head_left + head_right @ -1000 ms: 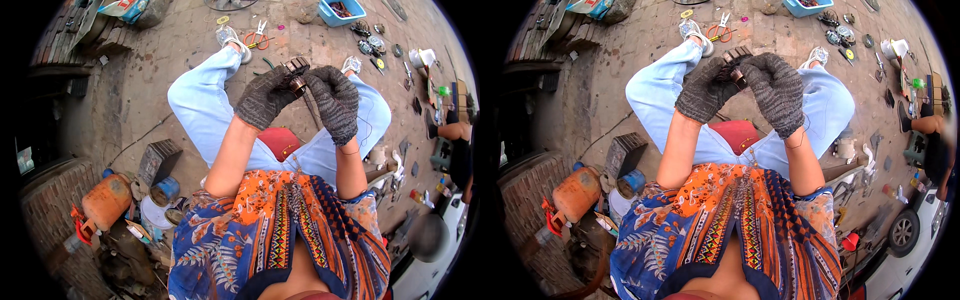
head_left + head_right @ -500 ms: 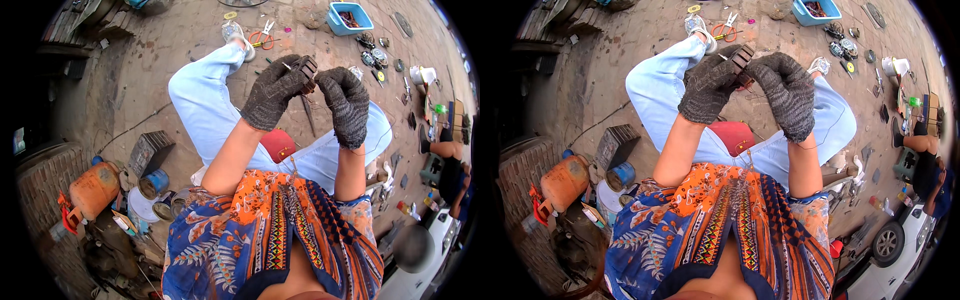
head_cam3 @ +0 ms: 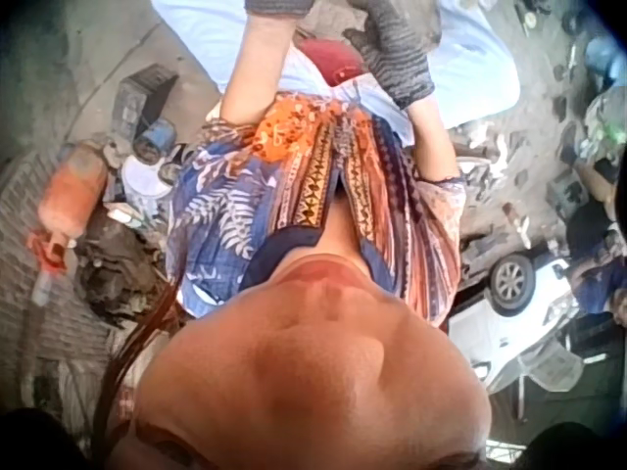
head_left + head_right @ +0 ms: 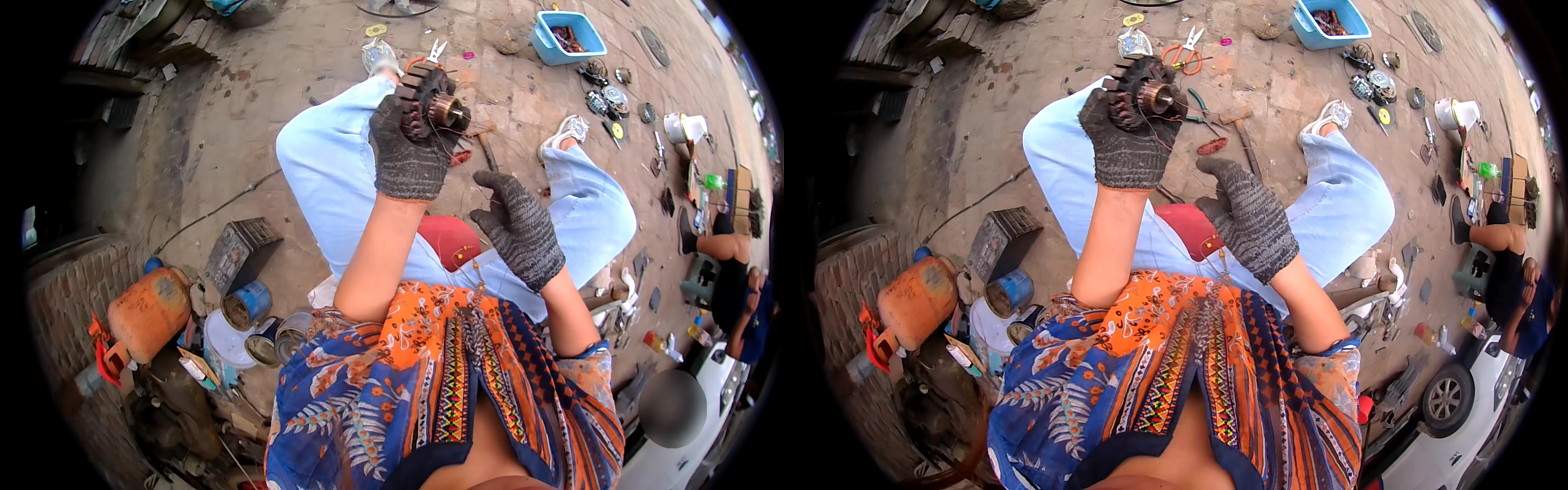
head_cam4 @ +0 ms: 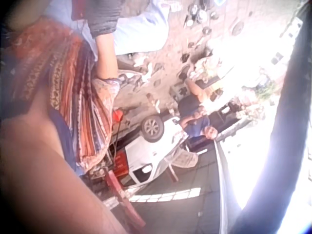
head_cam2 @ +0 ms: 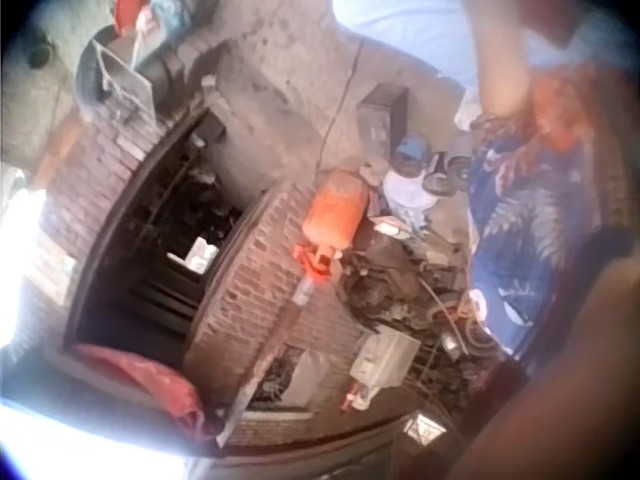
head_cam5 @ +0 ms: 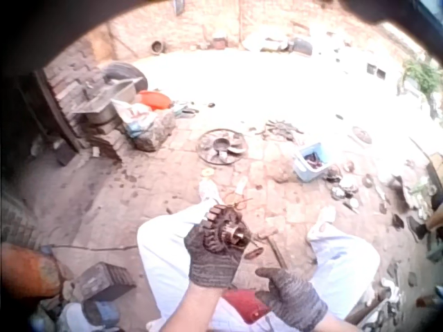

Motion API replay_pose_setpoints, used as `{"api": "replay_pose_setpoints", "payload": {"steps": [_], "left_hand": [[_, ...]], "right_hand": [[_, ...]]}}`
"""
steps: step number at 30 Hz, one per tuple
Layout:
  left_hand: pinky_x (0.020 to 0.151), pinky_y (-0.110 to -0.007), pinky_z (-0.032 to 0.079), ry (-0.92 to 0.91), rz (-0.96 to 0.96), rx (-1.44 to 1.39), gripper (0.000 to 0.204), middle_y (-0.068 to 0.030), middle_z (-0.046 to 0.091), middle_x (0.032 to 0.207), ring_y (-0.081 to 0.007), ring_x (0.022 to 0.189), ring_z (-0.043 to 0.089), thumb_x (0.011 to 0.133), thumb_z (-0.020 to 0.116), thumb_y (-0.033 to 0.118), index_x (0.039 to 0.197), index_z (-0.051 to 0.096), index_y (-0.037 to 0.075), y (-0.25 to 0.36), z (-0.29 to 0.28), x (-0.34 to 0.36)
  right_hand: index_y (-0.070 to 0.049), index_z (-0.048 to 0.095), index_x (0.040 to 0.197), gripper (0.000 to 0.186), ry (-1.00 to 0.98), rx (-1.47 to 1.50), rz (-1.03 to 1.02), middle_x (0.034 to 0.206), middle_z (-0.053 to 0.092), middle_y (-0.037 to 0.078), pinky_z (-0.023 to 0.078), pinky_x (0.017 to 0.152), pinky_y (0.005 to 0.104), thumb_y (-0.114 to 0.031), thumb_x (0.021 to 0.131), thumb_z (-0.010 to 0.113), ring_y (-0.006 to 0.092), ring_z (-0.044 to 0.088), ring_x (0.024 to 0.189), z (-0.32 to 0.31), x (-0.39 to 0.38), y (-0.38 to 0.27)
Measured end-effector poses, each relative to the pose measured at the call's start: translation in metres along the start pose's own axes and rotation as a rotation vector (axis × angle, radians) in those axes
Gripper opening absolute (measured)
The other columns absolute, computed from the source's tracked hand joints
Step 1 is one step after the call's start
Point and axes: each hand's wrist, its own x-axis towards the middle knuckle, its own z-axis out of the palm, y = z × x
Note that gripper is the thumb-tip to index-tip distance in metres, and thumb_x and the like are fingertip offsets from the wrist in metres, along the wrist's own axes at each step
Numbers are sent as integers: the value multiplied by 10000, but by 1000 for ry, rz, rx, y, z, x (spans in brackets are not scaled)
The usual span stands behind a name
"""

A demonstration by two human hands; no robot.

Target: The person sits on the ground and uses pliers and a screwdriver to remove copper wire coils from a motor stator. They carefully pry and pull the wire out of the slots, separating the copper coil from the metal core.

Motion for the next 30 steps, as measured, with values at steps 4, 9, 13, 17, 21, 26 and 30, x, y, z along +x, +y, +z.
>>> {"api": "replay_pose_setpoints", "payload": {"steps": [4,9,13,17,21,26,30], "left_hand": [[888,-433,465,-224,131,-67,495,-101,556,1171,-264,1052,545,833,400,405,1187,524,82,35,4,-2],[907,-440,443,-205,262,-147,612,-130,526,1179,-281,1024,530,784,475,464,1243,465,59,68,-9,3],[938,-450,423,-270,327,-107,746,-171,462,1263,-309,1074,510,752,550,450,1320,358,7,72,-17,17],[980,-471,394,-434,358,76,856,-177,406,1332,-323,1143,475,741,599,504,1359,292,-2,90,-14,1],[997,-482,380,-306,441,521,1023,-165,415,1315,-312,1144,471,672,637,618,1380,236,-1,85,-7,-3],[973,-448,408,-468,417,706,662,-144,486,1223,-273,1088,514,874,482,418,1343,293,-8,62,4,-7],[1048,-451,328,-539,288,460,663,-142,478,1243,-281,1158,469,881,461,440,1351,287,6,28,18,-12]], "right_hand": [[-132,588,1029,218,-56,-565,-172,957,583,117,484,662,389,-136,816,545,284,594,798,-14,-10,35],[-154,602,1046,298,86,-762,40,955,548,116,478,680,387,-52,788,493,286,589,812,-42,-8,105],[-140,582,1131,344,228,-593,7,1088,554,127,479,792,364,-82,792,597,294,584,934,-52,-4,161],[-69,526,1226,549,-154,-41,42,1179,559,133,427,922,340,-224,742,732,245,531,1094,-67,6,103],[-30,545,1189,414,222,240,147,1096,609,102,431,905,315,-154,811,662,206,556,1040,-98,7,79],[-15,595,1076,228,535,583,-330,1062,626,81,439,882,281,-86,860,590,170,573,1003,-77,33,-23],[-30,598,1061,254,321,254,-409,1000,608,141,458,827,350,-127,826,598,289,590,924,-16,60,-38]]}}
